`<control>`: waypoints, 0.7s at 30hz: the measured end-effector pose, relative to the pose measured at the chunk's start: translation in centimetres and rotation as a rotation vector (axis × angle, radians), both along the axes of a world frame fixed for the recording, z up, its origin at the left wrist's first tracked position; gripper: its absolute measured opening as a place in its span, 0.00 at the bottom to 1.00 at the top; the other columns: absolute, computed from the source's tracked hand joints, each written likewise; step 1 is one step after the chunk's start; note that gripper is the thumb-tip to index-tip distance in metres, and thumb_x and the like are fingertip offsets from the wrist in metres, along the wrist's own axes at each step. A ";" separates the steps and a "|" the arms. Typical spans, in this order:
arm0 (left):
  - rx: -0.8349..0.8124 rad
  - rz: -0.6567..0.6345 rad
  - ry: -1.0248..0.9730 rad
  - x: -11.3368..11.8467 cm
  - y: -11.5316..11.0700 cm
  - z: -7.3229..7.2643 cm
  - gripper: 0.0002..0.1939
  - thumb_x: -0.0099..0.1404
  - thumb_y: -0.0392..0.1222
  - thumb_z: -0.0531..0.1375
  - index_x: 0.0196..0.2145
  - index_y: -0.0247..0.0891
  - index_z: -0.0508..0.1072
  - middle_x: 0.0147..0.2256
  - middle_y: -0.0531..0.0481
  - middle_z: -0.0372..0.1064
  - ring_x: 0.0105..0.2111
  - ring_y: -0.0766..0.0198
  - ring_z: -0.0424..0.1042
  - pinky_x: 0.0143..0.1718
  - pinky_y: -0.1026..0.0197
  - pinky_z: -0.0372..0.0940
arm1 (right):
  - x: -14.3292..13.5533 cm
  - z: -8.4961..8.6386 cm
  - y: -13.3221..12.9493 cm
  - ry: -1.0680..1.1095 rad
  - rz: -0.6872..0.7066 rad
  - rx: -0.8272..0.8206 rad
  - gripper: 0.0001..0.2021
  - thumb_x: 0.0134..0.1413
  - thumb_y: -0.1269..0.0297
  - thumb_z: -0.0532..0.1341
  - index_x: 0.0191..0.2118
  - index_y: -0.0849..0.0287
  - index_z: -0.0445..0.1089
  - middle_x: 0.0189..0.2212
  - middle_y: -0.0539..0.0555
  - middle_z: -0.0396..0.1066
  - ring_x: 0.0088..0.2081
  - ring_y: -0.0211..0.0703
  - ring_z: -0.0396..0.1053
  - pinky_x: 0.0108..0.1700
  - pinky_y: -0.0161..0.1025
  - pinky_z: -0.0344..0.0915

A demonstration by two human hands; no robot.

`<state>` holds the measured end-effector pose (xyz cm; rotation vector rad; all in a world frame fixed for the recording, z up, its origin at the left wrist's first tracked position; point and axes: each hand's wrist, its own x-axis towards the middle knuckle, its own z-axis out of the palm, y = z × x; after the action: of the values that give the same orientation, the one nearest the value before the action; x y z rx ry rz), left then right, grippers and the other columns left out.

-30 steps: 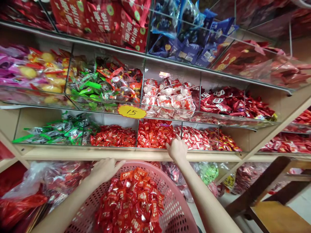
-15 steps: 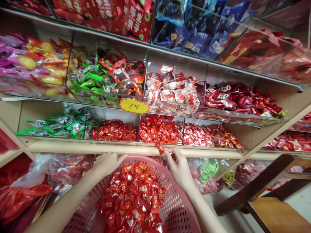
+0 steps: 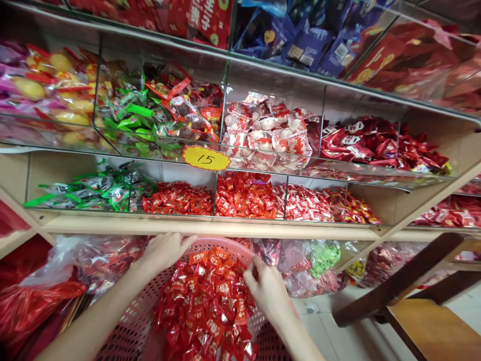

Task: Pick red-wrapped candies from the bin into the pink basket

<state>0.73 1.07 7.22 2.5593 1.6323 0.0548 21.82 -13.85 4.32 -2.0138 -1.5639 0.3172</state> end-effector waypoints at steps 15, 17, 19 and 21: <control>0.012 0.006 0.001 -0.3 -0.1 0.1 0.34 0.64 0.59 0.39 0.36 0.31 0.75 0.36 0.35 0.73 0.38 0.46 0.72 0.38 0.50 0.63 | -0.2 -1.8 0.1 -0.260 0.106 -0.102 0.09 0.58 0.67 0.48 0.29 0.57 0.62 0.25 0.53 0.71 0.28 0.41 0.69 0.29 0.34 0.54; 0.011 0.007 -0.005 -0.4 -0.1 0.0 0.34 0.64 0.60 0.39 0.35 0.32 0.76 0.35 0.35 0.73 0.37 0.45 0.72 0.38 0.49 0.63 | -0.4 -1.8 0.0 -0.254 0.098 -0.093 0.08 0.57 0.65 0.49 0.31 0.57 0.63 0.26 0.54 0.71 0.29 0.42 0.69 0.29 0.33 0.55; 0.009 0.010 -0.010 -0.5 -0.1 -0.1 0.34 0.64 0.60 0.39 0.34 0.33 0.76 0.33 0.36 0.73 0.37 0.45 0.72 0.38 0.48 0.64 | -0.6 -1.1 0.0 -0.193 0.077 -0.060 0.09 0.58 0.63 0.48 0.32 0.57 0.63 0.24 0.53 0.71 0.26 0.41 0.69 0.28 0.33 0.56; 0.020 0.009 -0.006 -0.5 -0.2 -0.1 0.34 0.64 0.60 0.39 0.35 0.32 0.76 0.34 0.36 0.73 0.37 0.44 0.72 0.38 0.48 0.64 | -0.5 0.4 0.3 -0.133 0.051 -0.001 0.11 0.58 0.61 0.47 0.32 0.57 0.64 0.22 0.52 0.70 0.24 0.42 0.68 0.27 0.34 0.56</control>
<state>0.27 0.91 7.15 2.5638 1.6495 0.0803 21.32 -13.54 4.70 -2.0343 -1.6986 0.2073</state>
